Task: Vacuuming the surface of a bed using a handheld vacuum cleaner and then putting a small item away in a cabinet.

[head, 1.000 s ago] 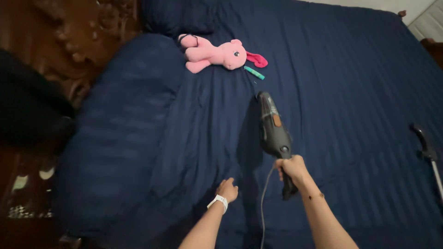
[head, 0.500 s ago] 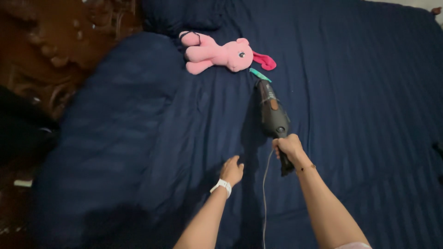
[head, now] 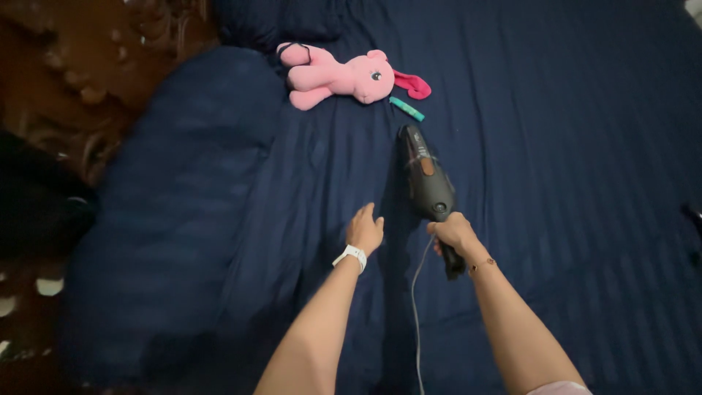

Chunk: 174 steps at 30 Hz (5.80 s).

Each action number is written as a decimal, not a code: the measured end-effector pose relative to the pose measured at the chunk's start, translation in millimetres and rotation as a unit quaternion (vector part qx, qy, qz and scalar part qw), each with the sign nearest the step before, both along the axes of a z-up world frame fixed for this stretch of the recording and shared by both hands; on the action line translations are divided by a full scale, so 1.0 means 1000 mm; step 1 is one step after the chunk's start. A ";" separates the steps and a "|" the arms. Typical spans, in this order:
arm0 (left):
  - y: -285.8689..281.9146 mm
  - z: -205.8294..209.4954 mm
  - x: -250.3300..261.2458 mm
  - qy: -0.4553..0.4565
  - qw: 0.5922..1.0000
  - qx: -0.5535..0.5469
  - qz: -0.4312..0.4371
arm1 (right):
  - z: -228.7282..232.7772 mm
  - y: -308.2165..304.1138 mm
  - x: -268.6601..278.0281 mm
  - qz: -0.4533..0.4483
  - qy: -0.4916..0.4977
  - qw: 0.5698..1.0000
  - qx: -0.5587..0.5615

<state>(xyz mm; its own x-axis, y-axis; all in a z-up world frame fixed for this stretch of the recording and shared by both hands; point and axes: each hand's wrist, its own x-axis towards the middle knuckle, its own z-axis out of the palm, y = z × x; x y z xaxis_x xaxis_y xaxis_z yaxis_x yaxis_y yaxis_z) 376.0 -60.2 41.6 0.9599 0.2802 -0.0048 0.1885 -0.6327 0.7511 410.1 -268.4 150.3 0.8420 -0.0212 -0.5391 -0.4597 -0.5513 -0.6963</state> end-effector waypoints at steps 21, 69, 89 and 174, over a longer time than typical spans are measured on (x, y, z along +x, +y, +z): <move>0.001 0.022 -0.108 0.016 0.997 -0.003 -0.078 | -0.007 -0.002 -0.176 -0.025 0.045 0.996 -0.079; 0.003 0.068 0.043 0.006 0.988 -0.111 -0.110 | 0.008 0.083 0.045 -0.048 -0.056 0.996 0.042; 0.007 0.007 0.064 0.023 0.983 -0.176 0.046 | 0.003 0.102 0.071 0.023 -0.027 0.999 -0.011; -0.067 0.056 -0.628 0.017 0.619 -0.638 0.458 | -0.001 0.045 -0.671 0.377 -0.251 0.859 -0.241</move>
